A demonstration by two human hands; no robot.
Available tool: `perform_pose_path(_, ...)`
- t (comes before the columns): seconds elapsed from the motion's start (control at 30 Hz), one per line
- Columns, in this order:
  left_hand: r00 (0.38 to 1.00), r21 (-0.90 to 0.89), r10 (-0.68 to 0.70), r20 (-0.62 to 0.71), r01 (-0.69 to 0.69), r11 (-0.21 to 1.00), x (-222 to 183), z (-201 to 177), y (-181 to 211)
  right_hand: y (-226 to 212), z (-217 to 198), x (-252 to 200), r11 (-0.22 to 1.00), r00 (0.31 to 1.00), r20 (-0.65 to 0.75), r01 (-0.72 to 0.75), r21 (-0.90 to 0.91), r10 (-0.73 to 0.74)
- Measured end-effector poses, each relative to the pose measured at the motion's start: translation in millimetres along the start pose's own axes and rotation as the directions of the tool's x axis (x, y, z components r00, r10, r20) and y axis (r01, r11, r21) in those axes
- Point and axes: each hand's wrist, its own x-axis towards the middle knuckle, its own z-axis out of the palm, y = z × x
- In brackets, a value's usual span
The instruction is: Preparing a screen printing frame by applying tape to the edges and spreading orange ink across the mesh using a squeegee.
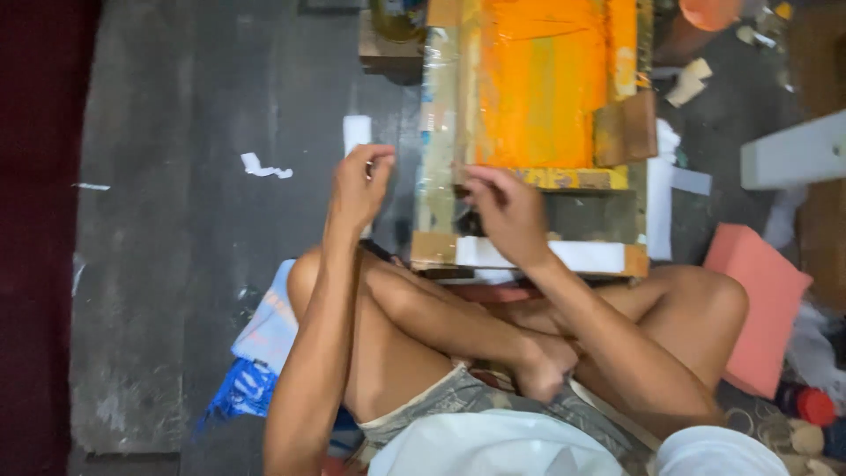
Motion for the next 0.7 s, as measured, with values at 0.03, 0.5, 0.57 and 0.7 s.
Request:
perform_pose_path(0.03,1.000,-0.006,0.006,0.015,-0.006,1.000,-8.9,12.6,19.7,3.9,-22.4,-8.0,1.000,1.000,-0.015,-0.006,-0.007,0.006)
perform_pose_path(0.5,0.845,0.267,-0.048,0.533,-0.114,0.957,-63.4,119.8,94.7,90.8,-170.7,-98.8,0.778,0.983,0.098,0.183,-0.601,-0.156)
perform_pose_path(0.57,0.848,0.284,-0.042,0.529,-0.130,0.950,-64.2,123.3,92.9,98.3,-170.2,-98.9,0.778,0.982,0.084,0.185,-0.600,-0.168)
perform_pose_path(0.7,0.871,0.300,-0.041,0.489,-0.124,0.946,-64.0,122.4,102.5,99.8,-168.4,-97.3,0.787,0.981,0.061,0.184,-0.588,-0.184)
